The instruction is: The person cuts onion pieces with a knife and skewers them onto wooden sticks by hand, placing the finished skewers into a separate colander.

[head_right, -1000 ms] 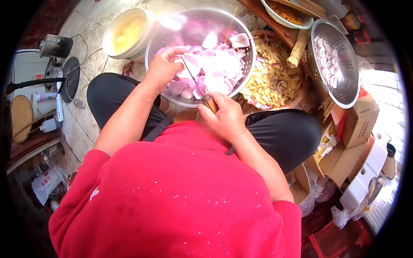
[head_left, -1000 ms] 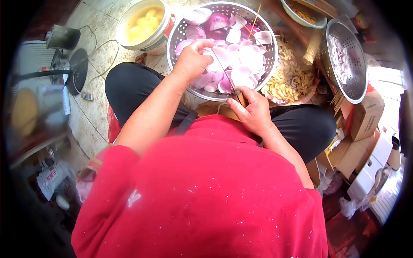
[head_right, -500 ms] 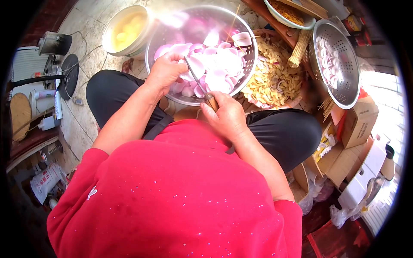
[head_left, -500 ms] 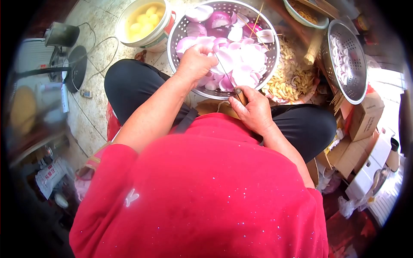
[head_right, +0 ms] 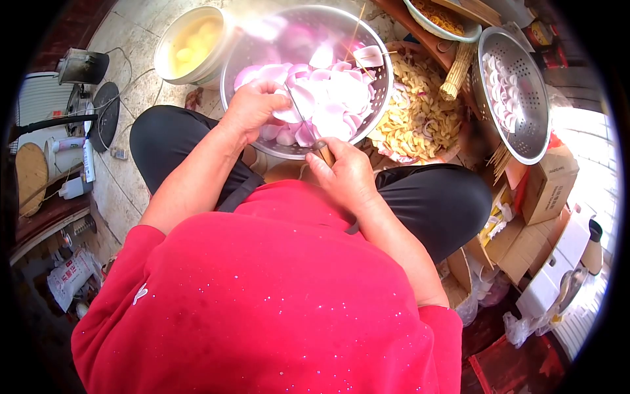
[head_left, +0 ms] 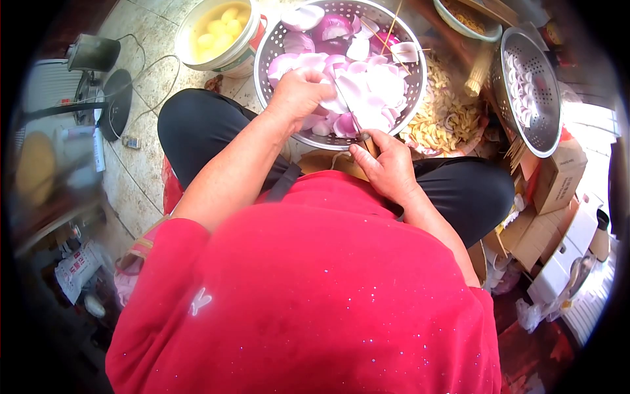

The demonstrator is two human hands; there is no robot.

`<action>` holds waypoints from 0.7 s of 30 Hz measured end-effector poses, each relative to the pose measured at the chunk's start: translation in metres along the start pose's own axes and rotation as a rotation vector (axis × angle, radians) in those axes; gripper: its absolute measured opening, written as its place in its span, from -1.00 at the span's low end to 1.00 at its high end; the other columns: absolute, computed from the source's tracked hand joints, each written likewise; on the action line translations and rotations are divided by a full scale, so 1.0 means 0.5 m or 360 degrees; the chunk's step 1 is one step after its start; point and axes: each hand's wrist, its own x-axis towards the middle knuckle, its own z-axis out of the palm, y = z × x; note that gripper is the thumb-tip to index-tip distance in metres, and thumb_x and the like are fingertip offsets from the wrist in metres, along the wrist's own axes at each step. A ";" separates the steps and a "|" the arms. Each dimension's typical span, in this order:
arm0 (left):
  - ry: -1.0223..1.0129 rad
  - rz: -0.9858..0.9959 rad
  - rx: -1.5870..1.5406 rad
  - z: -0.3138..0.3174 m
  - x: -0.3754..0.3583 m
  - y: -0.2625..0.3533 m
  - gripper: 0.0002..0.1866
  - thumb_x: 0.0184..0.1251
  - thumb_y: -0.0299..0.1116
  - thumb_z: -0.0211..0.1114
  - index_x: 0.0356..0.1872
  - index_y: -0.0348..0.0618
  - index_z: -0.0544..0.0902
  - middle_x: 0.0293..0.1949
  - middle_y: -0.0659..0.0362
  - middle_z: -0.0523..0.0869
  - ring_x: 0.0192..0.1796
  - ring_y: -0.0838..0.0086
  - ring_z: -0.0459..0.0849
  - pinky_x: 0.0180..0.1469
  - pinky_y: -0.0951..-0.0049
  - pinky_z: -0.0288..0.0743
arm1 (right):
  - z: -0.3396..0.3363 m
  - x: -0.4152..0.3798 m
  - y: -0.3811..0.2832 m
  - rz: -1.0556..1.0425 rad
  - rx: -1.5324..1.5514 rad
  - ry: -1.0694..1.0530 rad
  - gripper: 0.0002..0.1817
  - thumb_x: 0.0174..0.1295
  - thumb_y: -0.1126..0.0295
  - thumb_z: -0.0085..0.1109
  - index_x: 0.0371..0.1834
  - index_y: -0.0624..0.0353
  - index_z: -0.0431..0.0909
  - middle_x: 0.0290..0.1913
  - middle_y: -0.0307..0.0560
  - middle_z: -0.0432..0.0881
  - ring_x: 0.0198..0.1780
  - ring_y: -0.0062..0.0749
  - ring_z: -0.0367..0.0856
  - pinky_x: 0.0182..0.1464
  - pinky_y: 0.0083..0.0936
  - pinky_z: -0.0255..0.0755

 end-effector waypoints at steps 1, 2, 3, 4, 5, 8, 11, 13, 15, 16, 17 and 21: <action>-0.0027 -0.0003 -0.0043 0.001 -0.001 0.000 -0.77 0.04 -0.54 0.41 -0.25 -0.32 0.61 -0.30 0.10 0.67 -0.28 0.42 0.68 -0.38 0.45 0.63 | 0.000 0.000 0.001 0.0020 0.0074 -0.0005 -0.64 0.16 0.21 0.32 -0.09 0.22 0.61 -0.27 0.17 0.68 -0.19 0.05 0.68 -0.14 -0.26 0.54; -0.0028 -0.0003 -0.0043 0.001 0.000 -0.003 -0.77 0.04 -0.54 0.41 -0.25 -0.32 0.61 -0.30 0.10 0.67 -0.28 0.42 0.68 -0.38 0.45 0.63 | 0.001 0.000 0.002 0.0021 0.0074 -0.0005 -0.64 0.16 0.21 0.32 -0.09 0.22 0.61 -0.27 0.17 0.68 -0.19 0.05 0.68 -0.14 -0.26 0.54; -0.0113 -0.0025 -0.0020 0.001 0.000 -0.005 -0.79 0.08 -0.56 0.40 -0.24 -0.30 0.61 -0.29 0.11 0.68 -0.28 0.44 0.70 -0.33 0.46 0.64 | 0.002 0.001 0.003 0.0043 0.0119 0.0002 -0.64 0.16 0.22 0.33 -0.09 0.23 0.62 -0.28 0.16 0.68 -0.21 0.03 0.68 -0.15 -0.29 0.53; -0.0199 -0.0047 0.0003 0.001 0.000 -0.006 -0.81 0.12 -0.57 0.40 -0.23 -0.29 0.62 -0.28 0.13 0.69 -0.28 0.45 0.71 -0.29 0.47 0.65 | 0.002 0.001 0.004 0.0065 0.0164 0.0011 -0.65 0.16 0.23 0.33 -0.10 0.25 0.62 -0.30 0.16 0.68 -0.23 0.02 0.69 -0.17 -0.31 0.53; -0.0202 -0.0046 0.0004 0.003 -0.002 -0.009 -0.81 0.12 -0.57 0.40 -0.23 -0.29 0.62 -0.28 0.13 0.69 -0.28 0.45 0.71 -0.29 0.47 0.65 | 0.002 0.002 0.005 0.0066 0.0163 0.0013 -0.65 0.16 0.23 0.33 -0.10 0.25 0.62 -0.30 0.16 0.68 -0.23 0.02 0.69 -0.17 -0.31 0.53; -0.0315 -0.0023 0.0071 0.010 -0.016 -0.006 -0.75 0.12 -0.57 0.42 -0.17 -0.31 0.61 -0.28 0.11 0.70 -0.28 0.46 0.72 -0.30 0.50 0.65 | 0.004 0.002 0.007 0.0179 0.0199 -0.0007 -0.65 0.16 0.25 0.35 -0.10 0.26 0.62 -0.33 0.14 0.68 -0.26 -0.02 0.69 -0.19 -0.34 0.53; -0.0209 0.0020 -0.0022 0.008 -0.016 -0.009 -0.71 0.13 -0.55 0.41 -0.11 -0.31 0.59 -0.26 0.10 0.70 -0.29 0.47 0.71 -0.33 0.52 0.63 | 0.005 -0.001 0.004 0.0236 0.0297 0.0037 -0.65 0.15 0.26 0.36 -0.08 0.26 0.62 -0.33 0.14 0.68 -0.25 -0.04 0.69 -0.18 -0.35 0.53; -0.0097 0.0055 0.0048 0.002 -0.012 -0.008 -0.67 0.15 -0.55 0.40 -0.05 -0.30 0.56 -0.23 0.10 0.70 -0.26 0.46 0.71 -0.31 0.49 0.64 | 0.003 -0.002 -0.001 0.0148 0.0240 0.0113 -0.63 0.15 0.27 0.37 -0.05 0.25 0.61 -0.31 0.13 0.68 -0.24 -0.04 0.70 -0.16 -0.35 0.53; -0.0035 0.0065 -0.0034 0.004 -0.012 -0.007 -0.64 0.12 -0.55 0.40 -0.03 -0.30 0.55 -0.23 0.10 0.68 -0.25 0.44 0.69 -0.36 0.47 0.63 | 0.003 -0.005 0.000 0.0058 0.0203 0.0108 -0.62 0.15 0.27 0.37 -0.04 0.24 0.60 -0.28 0.13 0.68 -0.23 -0.04 0.70 -0.15 -0.35 0.53; 0.0025 0.0074 -0.0116 0.005 -0.014 -0.006 -0.60 0.08 -0.56 0.40 -0.02 -0.29 0.53 -0.23 0.11 0.66 -0.23 0.42 0.68 -0.41 0.44 0.62 | 0.004 -0.006 0.000 -0.0030 0.0167 0.0104 -0.62 0.15 0.26 0.37 -0.03 0.24 0.60 -0.25 0.13 0.68 -0.21 -0.03 0.69 -0.14 -0.35 0.54; 0.0026 0.0073 -0.0115 0.004 -0.015 -0.003 -0.60 0.08 -0.56 0.40 -0.02 -0.29 0.53 -0.23 0.11 0.66 -0.23 0.42 0.68 -0.41 0.44 0.62 | 0.004 -0.007 -0.001 -0.0030 0.0168 0.0103 -0.62 0.15 0.26 0.37 -0.03 0.24 0.60 -0.25 0.13 0.68 -0.21 -0.03 0.69 -0.14 -0.35 0.54; 0.0048 0.0002 -0.0191 0.003 -0.019 0.011 -0.58 0.07 -0.61 0.35 0.01 -0.28 0.51 -0.23 0.10 0.66 -0.24 0.40 0.69 -0.41 0.43 0.63 | 0.005 -0.009 -0.002 -0.0201 0.0039 0.0140 -0.62 0.13 0.27 0.37 -0.03 0.21 0.58 -0.23 0.12 0.68 -0.18 -0.01 0.69 -0.13 -0.32 0.55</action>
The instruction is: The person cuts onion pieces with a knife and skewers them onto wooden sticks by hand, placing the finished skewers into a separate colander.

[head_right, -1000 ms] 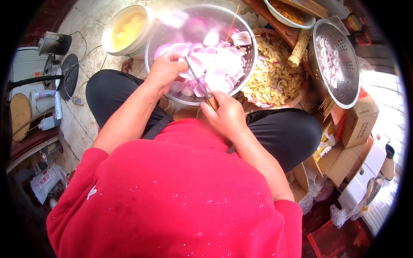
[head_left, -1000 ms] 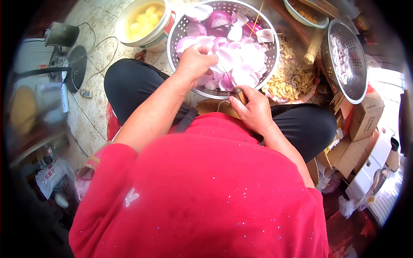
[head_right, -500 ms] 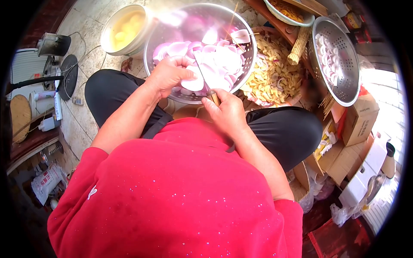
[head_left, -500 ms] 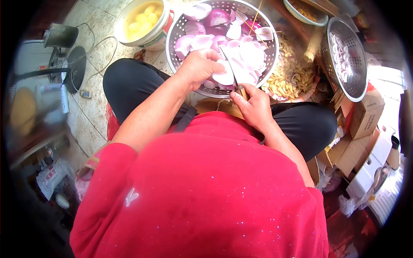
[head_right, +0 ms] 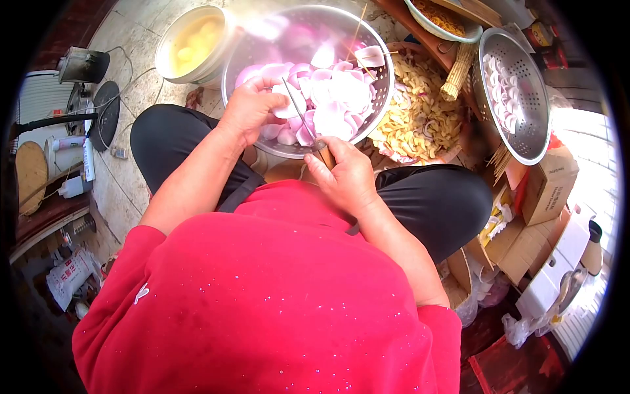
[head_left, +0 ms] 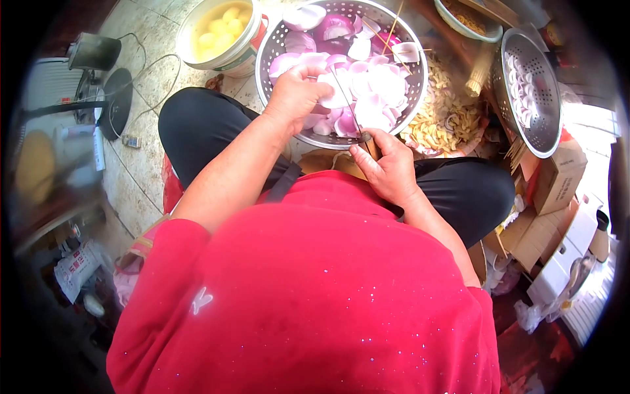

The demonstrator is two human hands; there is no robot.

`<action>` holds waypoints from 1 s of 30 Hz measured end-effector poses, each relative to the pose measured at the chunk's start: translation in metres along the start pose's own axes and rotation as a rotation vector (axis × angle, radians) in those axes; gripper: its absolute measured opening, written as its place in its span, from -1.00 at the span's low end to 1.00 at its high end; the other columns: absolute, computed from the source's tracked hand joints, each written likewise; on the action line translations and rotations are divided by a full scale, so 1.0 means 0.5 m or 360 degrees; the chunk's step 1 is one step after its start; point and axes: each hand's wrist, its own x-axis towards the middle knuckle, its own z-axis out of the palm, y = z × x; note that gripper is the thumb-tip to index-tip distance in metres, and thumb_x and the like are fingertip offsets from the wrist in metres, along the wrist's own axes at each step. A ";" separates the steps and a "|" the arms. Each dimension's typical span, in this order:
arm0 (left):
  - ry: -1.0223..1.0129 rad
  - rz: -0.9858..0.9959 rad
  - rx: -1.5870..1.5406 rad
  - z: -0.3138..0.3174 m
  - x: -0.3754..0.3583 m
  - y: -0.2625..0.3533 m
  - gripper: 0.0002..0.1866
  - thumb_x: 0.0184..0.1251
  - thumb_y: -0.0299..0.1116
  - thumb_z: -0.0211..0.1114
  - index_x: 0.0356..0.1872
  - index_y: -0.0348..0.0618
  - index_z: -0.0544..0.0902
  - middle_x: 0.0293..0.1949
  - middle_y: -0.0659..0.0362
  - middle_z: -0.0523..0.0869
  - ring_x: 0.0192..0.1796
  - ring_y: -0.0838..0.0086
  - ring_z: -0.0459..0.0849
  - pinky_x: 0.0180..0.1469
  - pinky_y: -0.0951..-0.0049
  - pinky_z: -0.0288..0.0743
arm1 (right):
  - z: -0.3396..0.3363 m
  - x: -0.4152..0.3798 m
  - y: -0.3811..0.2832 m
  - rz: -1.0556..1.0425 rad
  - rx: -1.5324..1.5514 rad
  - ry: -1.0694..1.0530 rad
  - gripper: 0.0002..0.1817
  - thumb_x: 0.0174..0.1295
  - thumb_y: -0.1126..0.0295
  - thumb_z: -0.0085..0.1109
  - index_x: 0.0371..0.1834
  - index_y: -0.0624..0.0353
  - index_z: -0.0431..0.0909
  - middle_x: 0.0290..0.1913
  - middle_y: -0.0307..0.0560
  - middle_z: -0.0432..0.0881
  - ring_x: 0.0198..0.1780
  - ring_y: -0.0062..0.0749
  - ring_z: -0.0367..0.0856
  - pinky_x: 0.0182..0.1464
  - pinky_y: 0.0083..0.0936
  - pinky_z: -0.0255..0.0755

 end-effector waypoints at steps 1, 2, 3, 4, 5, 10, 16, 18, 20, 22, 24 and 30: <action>0.0009 -0.0024 -0.0022 -0.001 0.001 0.001 -0.59 0.06 -0.62 0.34 0.00 -0.28 0.51 -0.23 0.09 0.66 -0.25 0.40 0.69 -0.41 0.42 0.63 | 0.000 0.000 0.000 0.0014 -0.0015 -0.0004 -0.62 0.12 0.27 0.38 -0.04 0.21 0.58 -0.22 0.12 0.68 -0.18 0.00 0.68 -0.13 -0.30 0.55; 0.0008 -0.0025 -0.0022 -0.003 0.006 -0.002 -0.59 0.06 -0.62 0.34 0.00 -0.28 0.51 -0.23 0.09 0.66 -0.25 0.40 0.69 -0.41 0.42 0.63 | 0.000 0.000 0.000 0.0015 -0.0015 -0.0004 -0.62 0.12 0.27 0.38 -0.04 0.21 0.58 -0.22 0.12 0.68 -0.18 0.00 0.68 -0.13 -0.30 0.55; 0.0000 0.0003 -0.0036 -0.004 0.010 -0.005 -0.60 0.06 -0.62 0.35 -0.02 -0.29 0.51 -0.23 0.09 0.66 -0.25 0.40 0.69 -0.40 0.42 0.64 | -0.001 0.000 -0.001 0.0018 -0.0017 -0.0006 -0.62 0.12 0.27 0.38 -0.04 0.21 0.58 -0.23 0.12 0.67 -0.18 0.00 0.68 -0.13 -0.30 0.55; -0.0009 0.0031 -0.0051 -0.005 0.013 -0.009 -0.61 0.06 -0.62 0.35 -0.03 -0.29 0.52 -0.24 0.09 0.66 -0.24 0.40 0.70 -0.40 0.41 0.64 | -0.001 0.001 -0.001 0.0022 -0.0019 -0.0009 -0.63 0.12 0.27 0.38 -0.05 0.21 0.58 -0.23 0.12 0.67 -0.18 0.01 0.68 -0.14 -0.29 0.55; -0.0009 0.0030 -0.0051 -0.008 0.015 -0.012 -0.61 0.06 -0.62 0.35 -0.03 -0.29 0.52 -0.24 0.09 0.66 -0.24 0.40 0.70 -0.40 0.41 0.64 | -0.002 0.001 -0.001 0.0023 -0.0019 -0.0009 -0.63 0.12 0.27 0.38 -0.05 0.21 0.58 -0.23 0.12 0.67 -0.18 0.01 0.68 -0.14 -0.29 0.55; -0.0115 0.0015 -0.0053 -0.012 0.009 -0.003 -0.68 0.08 -0.61 0.37 -0.11 -0.28 0.54 -0.24 0.08 0.66 -0.22 0.37 0.71 -0.37 0.40 0.67 | -0.001 0.005 0.000 -0.0005 -0.0039 -0.0012 -0.62 0.12 0.26 0.38 -0.05 0.20 0.58 -0.24 0.12 0.67 -0.19 0.01 0.68 -0.15 -0.29 0.55; -0.0256 -0.0174 -0.0098 -0.014 -0.021 0.002 -0.74 0.10 -0.61 0.36 -0.17 -0.28 0.56 -0.27 0.07 0.68 -0.25 0.35 0.72 -0.32 0.34 0.70 | 0.008 0.009 -0.003 0.0029 0.0043 -0.0013 -0.62 0.13 0.26 0.37 -0.04 0.22 0.58 -0.25 0.14 0.67 -0.19 0.02 0.68 -0.15 -0.29 0.54; -0.0369 -0.0257 -0.0111 -0.026 -0.021 -0.007 -0.75 0.11 -0.57 0.36 -0.18 -0.26 0.56 -0.27 0.09 0.68 -0.23 0.36 0.72 -0.25 0.32 0.68 | 0.012 0.014 -0.002 0.0010 0.0034 -0.0028 -0.62 0.13 0.26 0.37 -0.04 0.23 0.59 -0.25 0.14 0.67 -0.20 0.02 0.68 -0.16 -0.29 0.54; -0.0575 -0.0419 -0.0172 -0.031 -0.024 -0.022 -0.76 0.09 -0.56 0.38 -0.21 -0.23 0.56 -0.26 0.12 0.68 -0.24 0.36 0.72 -0.17 0.29 0.67 | 0.017 0.022 0.000 -0.0012 0.0025 -0.0042 -0.61 0.13 0.27 0.37 -0.04 0.24 0.59 -0.26 0.14 0.68 -0.21 0.02 0.68 -0.16 -0.30 0.55; -0.0553 -0.0434 -0.0160 -0.030 -0.033 -0.023 -0.77 0.08 -0.57 0.38 -0.23 -0.22 0.56 -0.26 0.12 0.68 -0.24 0.36 0.72 -0.16 0.29 0.68 | 0.023 0.027 0.002 0.0071 0.0085 -0.0079 -0.63 0.13 0.28 0.37 -0.06 0.26 0.60 -0.26 0.15 0.68 -0.22 0.01 0.69 -0.17 -0.31 0.55; -0.0494 -0.0352 -0.0153 -0.031 -0.027 -0.032 -0.82 0.10 -0.61 0.32 -0.26 -0.27 0.57 -0.31 0.08 0.68 -0.29 0.37 0.74 -0.30 0.31 0.72 | 0.023 0.028 -0.002 0.0092 0.0116 -0.0069 -0.63 0.14 0.29 0.37 -0.06 0.27 0.61 -0.27 0.14 0.69 -0.24 -0.03 0.70 -0.17 -0.33 0.55; -0.0262 -0.0106 0.0353 -0.033 -0.022 -0.021 -0.77 0.13 -0.60 0.33 -0.17 -0.22 0.59 -0.28 0.19 0.67 -0.28 0.55 0.65 -0.25 0.49 0.58 | 0.018 0.028 -0.011 0.0249 0.0193 -0.0100 -0.64 0.14 0.30 0.38 -0.06 0.27 0.61 -0.30 0.10 0.69 -0.29 -0.20 0.70 -0.18 -0.41 0.53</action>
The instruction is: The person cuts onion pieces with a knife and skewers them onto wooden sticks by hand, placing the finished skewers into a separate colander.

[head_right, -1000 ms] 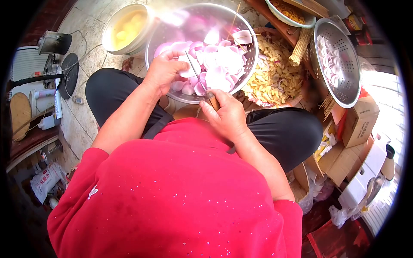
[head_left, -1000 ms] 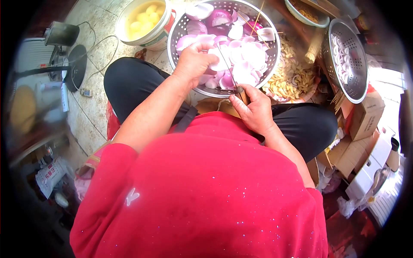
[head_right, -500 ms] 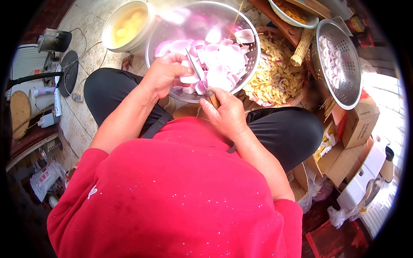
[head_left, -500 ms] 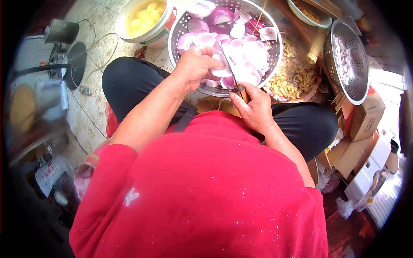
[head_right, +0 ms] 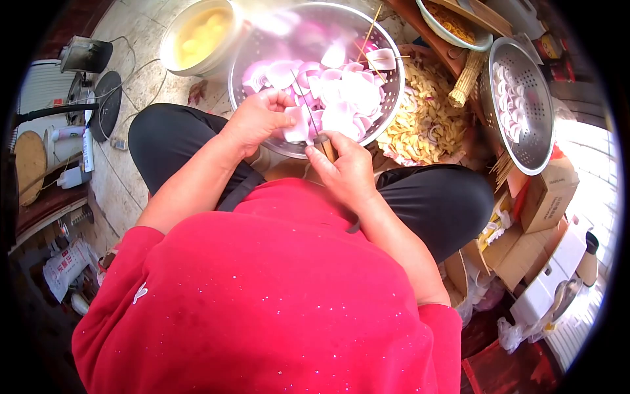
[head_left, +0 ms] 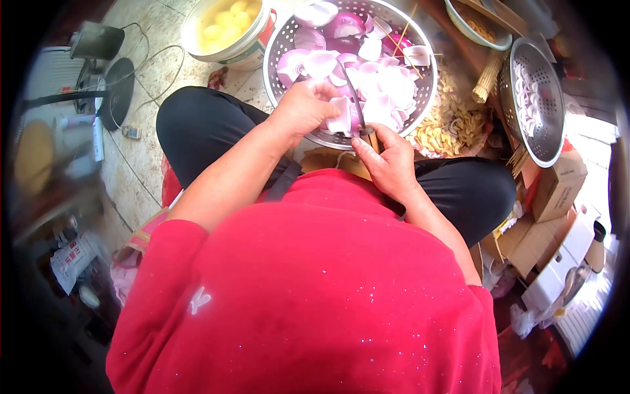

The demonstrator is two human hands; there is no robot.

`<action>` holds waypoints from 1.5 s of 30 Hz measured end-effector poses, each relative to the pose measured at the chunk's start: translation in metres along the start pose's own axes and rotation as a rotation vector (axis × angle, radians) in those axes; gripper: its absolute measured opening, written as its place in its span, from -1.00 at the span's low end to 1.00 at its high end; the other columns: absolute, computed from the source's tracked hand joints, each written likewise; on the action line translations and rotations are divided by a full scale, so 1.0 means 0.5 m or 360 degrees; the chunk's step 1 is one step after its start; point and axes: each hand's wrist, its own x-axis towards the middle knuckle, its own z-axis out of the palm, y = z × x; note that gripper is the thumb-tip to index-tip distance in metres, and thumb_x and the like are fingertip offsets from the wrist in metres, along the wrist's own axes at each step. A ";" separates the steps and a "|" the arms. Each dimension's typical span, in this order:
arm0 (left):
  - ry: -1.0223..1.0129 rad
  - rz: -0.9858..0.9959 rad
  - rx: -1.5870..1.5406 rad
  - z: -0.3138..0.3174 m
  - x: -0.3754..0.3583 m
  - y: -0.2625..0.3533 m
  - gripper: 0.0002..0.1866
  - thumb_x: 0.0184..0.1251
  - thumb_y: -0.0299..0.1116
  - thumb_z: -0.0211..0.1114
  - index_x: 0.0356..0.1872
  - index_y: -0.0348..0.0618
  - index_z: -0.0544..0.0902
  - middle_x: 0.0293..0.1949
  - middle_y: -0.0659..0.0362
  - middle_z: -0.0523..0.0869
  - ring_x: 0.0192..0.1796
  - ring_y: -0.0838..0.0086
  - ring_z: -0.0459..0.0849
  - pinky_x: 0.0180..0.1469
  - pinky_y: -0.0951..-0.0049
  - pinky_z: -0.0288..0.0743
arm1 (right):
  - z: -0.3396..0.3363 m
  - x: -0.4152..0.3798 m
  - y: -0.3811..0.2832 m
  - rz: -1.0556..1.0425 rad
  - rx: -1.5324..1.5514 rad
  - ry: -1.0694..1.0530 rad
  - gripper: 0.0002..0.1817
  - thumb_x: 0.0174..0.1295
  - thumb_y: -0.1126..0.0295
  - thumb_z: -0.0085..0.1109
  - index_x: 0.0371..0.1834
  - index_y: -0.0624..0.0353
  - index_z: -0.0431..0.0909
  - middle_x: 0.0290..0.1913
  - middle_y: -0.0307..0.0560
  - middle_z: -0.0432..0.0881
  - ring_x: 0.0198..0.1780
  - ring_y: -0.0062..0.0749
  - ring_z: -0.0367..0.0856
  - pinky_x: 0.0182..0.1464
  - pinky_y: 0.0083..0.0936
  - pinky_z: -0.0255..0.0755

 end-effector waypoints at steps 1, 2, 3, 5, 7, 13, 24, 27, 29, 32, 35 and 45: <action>0.0000 0.0001 0.0001 0.006 -0.006 0.013 -0.77 0.13 -0.60 0.33 -0.17 -0.22 0.59 -0.28 0.19 0.67 -0.28 0.55 0.65 -0.25 0.49 0.58 | 0.000 -0.001 0.000 0.0000 0.0014 0.0010 -0.64 0.14 0.30 0.38 -0.06 0.27 0.61 -0.31 0.09 0.69 -0.29 -0.22 0.70 -0.19 -0.42 0.53; 0.0059 0.0003 0.0059 0.014 -0.013 0.028 -0.76 0.14 -0.60 0.30 -0.14 -0.23 0.60 -0.26 0.18 0.68 -0.25 0.54 0.65 -0.20 0.51 0.57 | -0.001 -0.002 0.001 -0.0001 0.0015 0.0013 -0.64 0.14 0.30 0.38 -0.06 0.27 0.61 -0.31 0.09 0.69 -0.29 -0.22 0.70 -0.19 -0.42 0.53; 0.0117 0.0005 0.0118 0.018 -0.017 0.037 -0.75 0.15 -0.59 0.27 -0.11 -0.24 0.62 -0.24 0.16 0.69 -0.22 0.54 0.65 -0.15 0.53 0.55 | -0.001 -0.004 0.003 0.0024 0.0061 0.0028 -0.64 0.14 0.30 0.38 -0.06 0.26 0.61 -0.31 0.09 0.69 -0.29 -0.22 0.70 -0.19 -0.42 0.53; 0.0163 0.0122 0.0271 0.012 0.001 0.026 -0.73 0.15 -0.59 0.24 -0.09 -0.25 0.63 -0.21 0.15 0.70 -0.18 0.53 0.66 -0.11 0.53 0.54 | -0.003 -0.006 0.010 0.0048 0.0111 0.0050 -0.65 0.14 0.31 0.38 -0.06 0.26 0.61 -0.30 0.09 0.69 -0.29 -0.22 0.70 -0.19 -0.42 0.53; 0.0208 0.0245 0.0427 0.001 0.014 0.034 -0.70 0.14 -0.59 0.21 -0.06 -0.27 0.65 -0.18 0.14 0.72 -0.15 0.52 0.66 -0.07 0.53 0.53 | -0.006 -0.006 0.015 0.0012 0.0147 0.0074 -0.65 0.14 0.31 0.38 -0.06 0.25 0.61 -0.31 0.08 0.69 -0.29 -0.22 0.70 -0.18 -0.42 0.53; 0.0856 0.0663 0.0863 -0.034 0.068 0.069 -0.64 0.11 -0.54 0.17 -0.02 -0.21 0.65 -0.13 0.05 0.73 -0.11 0.38 0.70 0.01 0.42 0.55 | -0.018 -0.007 0.003 -0.0101 0.0102 0.0085 -0.65 0.14 0.31 0.37 -0.05 0.25 0.61 -0.30 0.06 0.69 -0.28 -0.21 0.70 -0.17 -0.41 0.53; 0.0822 0.0608 0.1357 -0.048 0.121 0.028 -0.75 0.16 -0.32 0.37 -0.19 -0.21 0.65 -0.24 0.00 0.73 -0.18 0.20 0.70 -0.07 0.30 0.53 | -0.026 -0.017 0.010 -0.0207 -0.0040 0.0096 -0.64 0.13 0.24 0.36 -0.07 0.21 0.61 -0.29 0.11 0.68 -0.23 -0.03 0.69 -0.17 -0.32 0.54; 0.0515 0.0512 0.0968 -0.031 0.084 0.043 -0.78 0.16 -0.38 0.38 -0.19 -0.23 0.65 -0.27 0.13 0.73 -0.22 0.41 0.68 -0.12 0.43 0.52 | -0.033 -0.018 0.002 -0.0226 -0.0118 0.0102 -0.63 0.12 0.24 0.37 -0.07 0.20 0.60 -0.29 0.13 0.67 -0.23 0.01 0.68 -0.17 -0.29 0.54; 0.0330 0.0384 0.0633 -0.025 0.060 0.053 -0.79 0.16 -0.42 0.38 -0.19 -0.24 0.65 -0.28 0.20 0.71 -0.23 0.52 0.65 -0.14 0.50 0.51 | -0.032 -0.017 0.001 -0.0261 -0.0165 0.0108 -0.63 0.12 0.24 0.37 -0.08 0.20 0.60 -0.29 0.14 0.67 -0.22 0.03 0.68 -0.17 -0.28 0.54; 0.0128 0.0231 0.0324 -0.029 0.043 0.062 -0.81 0.16 -0.47 0.38 -0.19 -0.23 0.66 -0.28 0.28 0.68 -0.22 0.62 0.60 -0.15 0.59 0.48 | -0.031 -0.013 0.000 -0.0326 -0.0185 0.0127 -0.63 0.11 0.24 0.37 -0.08 0.19 0.60 -0.29 0.14 0.67 -0.22 0.03 0.68 -0.17 -0.27 0.55; 0.0045 0.0359 0.0248 -0.038 0.046 0.049 -0.76 0.11 -0.43 0.41 -0.18 -0.22 0.70 -0.33 0.25 0.71 -0.35 0.63 0.63 -0.35 0.58 0.50 | -0.029 -0.013 0.001 -0.0304 -0.0180 0.0121 -0.63 0.11 0.23 0.37 -0.08 0.20 0.60 -0.27 0.14 0.67 -0.22 0.03 0.68 -0.17 -0.28 0.55; -0.0280 0.0229 0.0109 -0.039 0.028 0.056 -0.78 0.15 -0.48 0.39 -0.16 -0.20 0.67 -0.19 0.23 0.70 -0.13 0.59 0.61 -0.04 0.54 0.48 | -0.039 -0.023 -0.006 -0.0405 -0.0233 0.0130 -0.62 0.10 0.26 0.39 -0.05 0.18 0.59 -0.22 0.12 0.68 -0.18 0.00 0.68 -0.13 -0.30 0.55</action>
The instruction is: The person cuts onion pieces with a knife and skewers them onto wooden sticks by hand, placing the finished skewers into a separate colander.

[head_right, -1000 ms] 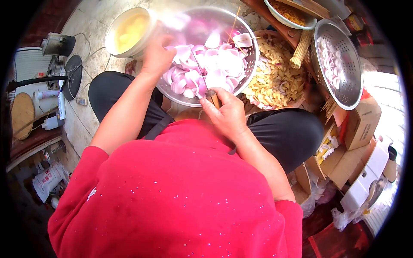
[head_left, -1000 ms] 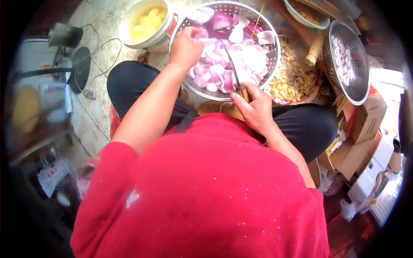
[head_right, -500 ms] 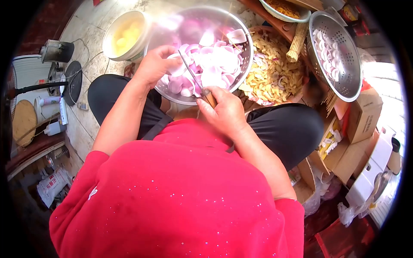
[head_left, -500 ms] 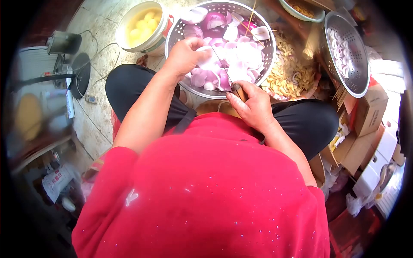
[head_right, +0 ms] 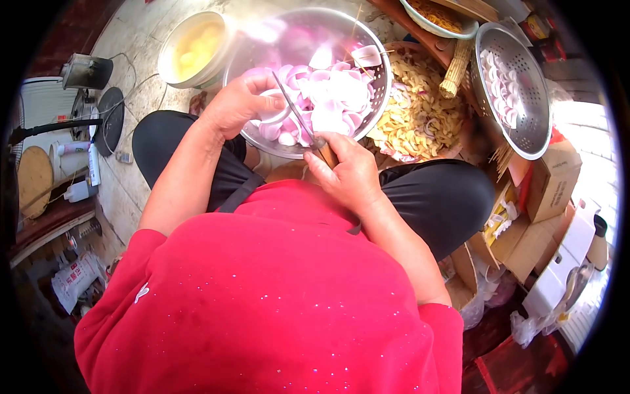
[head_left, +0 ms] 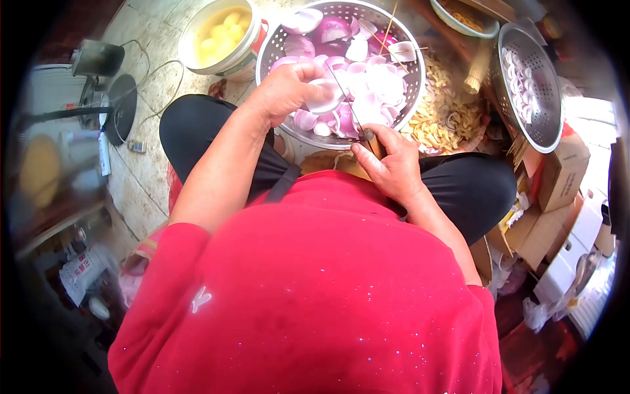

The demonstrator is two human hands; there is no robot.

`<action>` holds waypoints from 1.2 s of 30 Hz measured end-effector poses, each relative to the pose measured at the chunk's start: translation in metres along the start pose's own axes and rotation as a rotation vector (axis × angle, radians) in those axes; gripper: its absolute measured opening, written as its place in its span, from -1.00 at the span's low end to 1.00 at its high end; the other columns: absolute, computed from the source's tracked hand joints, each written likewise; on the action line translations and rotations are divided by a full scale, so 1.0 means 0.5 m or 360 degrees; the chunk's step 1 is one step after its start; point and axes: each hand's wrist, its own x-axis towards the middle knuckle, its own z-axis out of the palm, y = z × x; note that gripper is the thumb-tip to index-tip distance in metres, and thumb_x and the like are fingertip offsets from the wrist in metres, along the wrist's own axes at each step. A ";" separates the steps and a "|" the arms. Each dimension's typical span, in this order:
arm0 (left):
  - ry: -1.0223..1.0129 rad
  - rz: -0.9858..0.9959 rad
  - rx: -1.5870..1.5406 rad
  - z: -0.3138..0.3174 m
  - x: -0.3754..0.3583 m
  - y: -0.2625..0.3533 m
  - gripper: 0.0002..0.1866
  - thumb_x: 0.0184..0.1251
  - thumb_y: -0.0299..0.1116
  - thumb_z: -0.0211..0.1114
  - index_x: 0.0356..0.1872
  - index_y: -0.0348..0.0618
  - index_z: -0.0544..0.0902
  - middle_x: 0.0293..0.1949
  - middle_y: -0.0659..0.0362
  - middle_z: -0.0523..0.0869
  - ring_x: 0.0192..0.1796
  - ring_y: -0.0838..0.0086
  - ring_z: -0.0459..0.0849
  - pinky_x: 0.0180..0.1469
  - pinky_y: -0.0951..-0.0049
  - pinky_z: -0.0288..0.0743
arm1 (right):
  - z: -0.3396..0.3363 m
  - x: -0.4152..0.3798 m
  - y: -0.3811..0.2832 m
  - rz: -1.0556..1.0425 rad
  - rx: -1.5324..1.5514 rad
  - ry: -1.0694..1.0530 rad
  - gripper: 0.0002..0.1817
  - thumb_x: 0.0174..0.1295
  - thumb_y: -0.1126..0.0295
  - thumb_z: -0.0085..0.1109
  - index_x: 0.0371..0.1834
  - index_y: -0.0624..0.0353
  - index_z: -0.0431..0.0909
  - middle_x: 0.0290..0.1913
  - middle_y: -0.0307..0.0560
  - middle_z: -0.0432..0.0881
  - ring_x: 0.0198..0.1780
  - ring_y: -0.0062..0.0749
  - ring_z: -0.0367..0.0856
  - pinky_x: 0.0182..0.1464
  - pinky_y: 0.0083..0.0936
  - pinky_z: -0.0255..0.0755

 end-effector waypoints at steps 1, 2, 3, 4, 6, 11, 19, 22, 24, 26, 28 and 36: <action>-0.0051 -0.0013 -0.0077 0.007 0.001 0.002 -0.76 0.15 -0.50 0.39 -0.13 -0.21 0.66 -0.16 0.21 0.71 -0.11 0.59 0.62 -0.03 0.54 0.49 | -0.006 -0.002 -0.002 -0.0032 -0.0027 0.0008 -0.61 0.09 0.26 0.40 -0.04 0.17 0.59 -0.22 0.10 0.68 -0.18 0.00 0.68 -0.13 -0.31 0.55; -0.0064 -0.0006 -0.0072 0.013 0.003 0.006 -0.76 0.15 -0.50 0.39 -0.13 -0.21 0.66 -0.16 0.21 0.71 -0.11 0.59 0.62 -0.03 0.54 0.49 | -0.011 -0.005 -0.003 -0.0031 -0.0035 0.0021 -0.61 0.09 0.26 0.40 -0.04 0.17 0.59 -0.22 0.10 0.68 -0.18 0.00 0.68 -0.13 -0.31 0.55; -0.0121 0.0017 -0.0108 0.024 0.002 0.020 -0.74 0.16 -0.51 0.39 -0.10 -0.24 0.65 -0.14 0.19 0.71 -0.10 0.59 0.63 -0.02 0.53 0.51 | -0.017 -0.009 -0.005 -0.0078 -0.0043 0.0083 -0.61 0.09 0.27 0.40 -0.04 0.17 0.59 -0.24 0.08 0.68 -0.19 -0.03 0.68 -0.15 -0.33 0.55; -0.0183 0.0042 -0.0143 0.036 0.001 0.035 -0.71 0.16 -0.51 0.39 -0.07 -0.26 0.64 -0.13 0.17 0.72 -0.10 0.59 0.64 -0.02 0.53 0.52 | -0.024 -0.013 -0.007 -0.0124 -0.0056 0.0147 -0.61 0.09 0.27 0.41 -0.05 0.16 0.59 -0.25 0.05 0.67 -0.21 -0.06 0.68 -0.16 -0.35 0.54; -0.0262 0.0058 -0.0181 0.064 -0.002 0.072 -0.74 0.16 -0.51 0.39 -0.10 -0.26 0.63 -0.17 0.18 0.72 -0.15 0.58 0.65 -0.05 0.53 0.53 | -0.042 -0.020 -0.016 -0.0120 -0.0068 0.0234 -0.61 0.07 0.28 0.41 -0.05 0.16 0.59 -0.28 0.03 0.67 -0.23 -0.09 0.67 -0.18 -0.37 0.54; -0.0425 0.0067 -0.0147 0.117 0.013 0.160 -0.78 0.16 -0.48 0.39 -0.18 -0.26 0.60 -0.27 0.18 0.70 -0.26 0.57 0.66 -0.17 0.60 0.52 | -0.100 -0.041 -0.020 -0.0151 -0.0139 0.0433 -0.60 0.02 0.34 0.43 -0.05 0.15 0.60 -0.32 -0.02 0.65 -0.29 -0.17 0.66 -0.23 -0.42 0.52; -0.0740 -0.0093 -0.0067 0.183 0.060 0.212 -0.72 0.11 -0.47 0.42 -0.16 -0.30 0.60 -0.28 0.14 0.71 -0.28 0.53 0.69 -0.20 0.55 0.56 | -0.145 -0.080 0.009 -0.0180 -0.0157 0.0643 -0.60 0.00 0.37 0.43 -0.05 0.16 0.60 -0.31 -0.03 0.66 -0.29 -0.17 0.66 -0.22 -0.44 0.52; -0.0867 -0.0195 -0.0058 0.217 0.080 0.211 -0.70 0.08 -0.49 0.45 -0.16 -0.29 0.62 -0.27 0.14 0.73 -0.26 0.51 0.72 -0.16 0.54 0.59 | -0.158 -0.091 0.021 -0.0194 -0.0149 0.0734 -0.60 0.01 0.38 0.42 -0.05 0.18 0.60 -0.31 -0.04 0.66 -0.29 -0.17 0.66 -0.23 -0.44 0.51; -0.0982 -0.0298 -0.0046 0.253 0.084 0.206 -0.71 0.07 -0.49 0.46 -0.17 -0.30 0.63 -0.27 0.16 0.73 -0.29 0.53 0.70 -0.18 0.56 0.57 | -0.166 -0.096 0.024 -0.0135 -0.0171 0.0798 -0.60 0.01 0.38 0.42 -0.06 0.20 0.60 -0.33 -0.03 0.66 -0.30 -0.17 0.66 -0.23 -0.44 0.51; -0.1081 -0.0381 0.0090 0.291 0.077 0.202 -0.71 0.04 -0.48 0.48 -0.19 -0.28 0.64 -0.29 0.19 0.73 -0.30 0.55 0.67 -0.18 0.58 0.52 | -0.168 -0.094 0.024 -0.0034 -0.0136 0.0863 -0.62 0.03 0.38 0.41 -0.06 0.20 0.60 -0.32 -0.02 0.67 -0.29 -0.18 0.67 -0.22 -0.44 0.52; -0.1112 -0.0382 0.0227 0.323 0.073 0.192 -0.72 0.02 -0.48 0.49 -0.22 -0.27 0.64 -0.30 0.20 0.72 -0.28 0.56 0.67 -0.18 0.57 0.53 | -0.166 -0.094 0.042 0.0172 0.0013 0.1047 -0.64 0.06 0.37 0.41 -0.07 0.20 0.61 -0.29 0.00 0.68 -0.27 -0.19 0.69 -0.18 -0.46 0.52; -0.0352 0.0051 0.0404 0.311 0.088 0.161 -0.73 0.05 -0.58 0.37 -0.18 -0.29 0.57 -0.26 0.15 0.68 -0.23 0.50 0.69 -0.18 0.48 0.62 | -0.164 -0.065 0.082 0.0742 0.0164 0.1027 -0.74 0.22 0.27 0.32 -0.21 0.24 0.58 -0.42 -0.13 0.65 -0.40 -0.47 0.63 -0.29 -0.52 0.50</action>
